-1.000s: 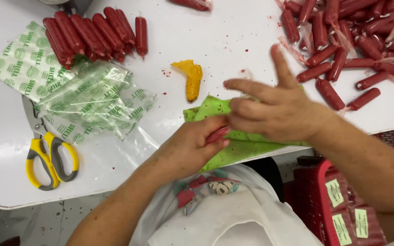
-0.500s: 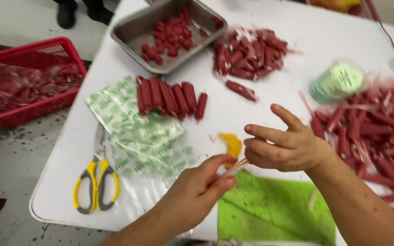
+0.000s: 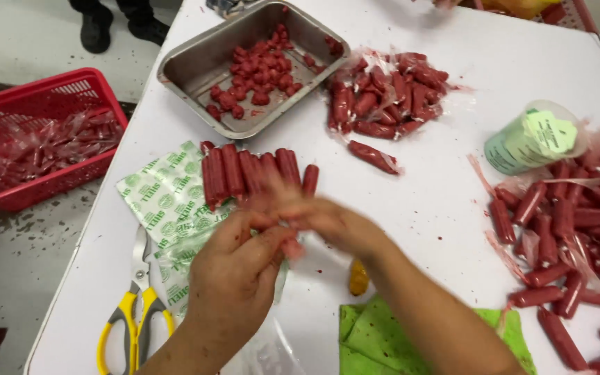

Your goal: The person repeatedly picks up individual sausages, places them into clear plastic bags, and ties the bags closed by hand. The person then places the tied bags onto a pile on the table. The process is repeated continuously throughout the clip.

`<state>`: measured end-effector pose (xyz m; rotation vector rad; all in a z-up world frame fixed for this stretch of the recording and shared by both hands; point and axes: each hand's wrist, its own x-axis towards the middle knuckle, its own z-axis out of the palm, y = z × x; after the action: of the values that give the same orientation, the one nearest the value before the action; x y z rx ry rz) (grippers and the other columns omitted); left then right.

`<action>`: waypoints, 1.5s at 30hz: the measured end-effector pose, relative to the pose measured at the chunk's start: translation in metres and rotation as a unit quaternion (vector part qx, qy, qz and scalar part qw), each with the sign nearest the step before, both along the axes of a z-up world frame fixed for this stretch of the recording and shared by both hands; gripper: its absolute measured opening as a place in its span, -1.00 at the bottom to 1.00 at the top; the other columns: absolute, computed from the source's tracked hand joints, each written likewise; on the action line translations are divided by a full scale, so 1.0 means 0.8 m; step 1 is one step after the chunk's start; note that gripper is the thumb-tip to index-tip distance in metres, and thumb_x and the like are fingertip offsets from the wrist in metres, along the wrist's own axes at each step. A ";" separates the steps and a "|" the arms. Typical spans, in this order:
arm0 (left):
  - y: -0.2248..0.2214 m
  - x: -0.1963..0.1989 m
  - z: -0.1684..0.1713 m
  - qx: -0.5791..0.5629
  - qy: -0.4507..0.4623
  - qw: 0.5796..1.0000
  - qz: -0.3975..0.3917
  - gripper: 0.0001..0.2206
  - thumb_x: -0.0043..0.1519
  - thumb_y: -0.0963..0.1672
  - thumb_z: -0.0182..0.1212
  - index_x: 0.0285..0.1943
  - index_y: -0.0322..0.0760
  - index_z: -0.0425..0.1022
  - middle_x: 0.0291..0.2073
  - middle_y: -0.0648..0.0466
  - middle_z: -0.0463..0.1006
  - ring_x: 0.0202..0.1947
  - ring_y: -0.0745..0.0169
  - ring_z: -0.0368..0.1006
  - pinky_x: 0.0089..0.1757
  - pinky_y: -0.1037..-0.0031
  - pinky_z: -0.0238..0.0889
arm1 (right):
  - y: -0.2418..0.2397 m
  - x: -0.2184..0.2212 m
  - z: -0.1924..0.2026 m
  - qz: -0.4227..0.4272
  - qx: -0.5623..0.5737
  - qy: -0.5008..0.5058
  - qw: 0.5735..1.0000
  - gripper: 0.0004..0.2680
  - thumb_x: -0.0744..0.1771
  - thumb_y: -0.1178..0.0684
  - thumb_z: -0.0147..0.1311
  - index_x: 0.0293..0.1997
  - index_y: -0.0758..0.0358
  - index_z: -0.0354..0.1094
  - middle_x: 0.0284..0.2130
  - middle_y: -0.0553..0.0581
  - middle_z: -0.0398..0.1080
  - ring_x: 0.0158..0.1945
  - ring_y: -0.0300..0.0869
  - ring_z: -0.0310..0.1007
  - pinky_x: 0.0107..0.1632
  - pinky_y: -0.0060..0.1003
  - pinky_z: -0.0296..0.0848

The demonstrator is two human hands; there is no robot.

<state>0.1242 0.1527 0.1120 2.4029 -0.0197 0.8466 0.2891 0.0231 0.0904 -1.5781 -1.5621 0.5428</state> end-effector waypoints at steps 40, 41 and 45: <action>-0.228 -0.039 -0.087 -0.261 0.085 0.906 -0.323 -0.88 0.27 -0.20 0.12 -0.27 -0.23 0.59 -0.68 0.03 0.43 -0.73 0.17 0.34 -0.59 0.37 0.27 | -0.315 -0.188 -0.023 -0.438 0.129 -0.013 0.890 -0.98 0.27 0.16 0.23 -0.37 0.17 0.56 -0.35 0.04 0.58 -0.07 0.00 0.28 0.15 -0.14 0.23; -0.210 -0.035 -0.065 0.004 -0.035 0.958 -0.285 -0.86 0.32 -0.18 0.08 -0.23 -0.14 0.57 -0.57 0.08 0.44 -0.64 0.10 0.39 -0.54 0.33 0.29 | -0.328 -0.179 -0.008 -0.321 0.048 -0.026 0.946 -0.97 0.25 0.19 0.24 -0.35 0.17 0.56 -0.38 0.00 0.59 0.02 0.06 0.31 0.26 -0.01 0.16; -0.206 -0.009 -0.057 -0.016 0.007 0.936 -0.352 -0.87 0.34 -0.09 0.13 -0.22 -0.21 0.46 -0.41 -0.01 0.45 -0.46 -0.07 0.45 -0.43 0.20 0.37 | -0.320 -0.153 0.007 -0.220 -0.020 0.043 0.974 -0.93 0.26 0.18 0.20 -0.33 0.11 0.60 -0.39 -0.03 0.58 0.13 0.10 0.22 0.28 0.04 0.16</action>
<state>0.1172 -0.0121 0.0661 2.1212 -0.8024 0.4756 0.1665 -0.2327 0.0963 -1.8365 -1.0921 0.3904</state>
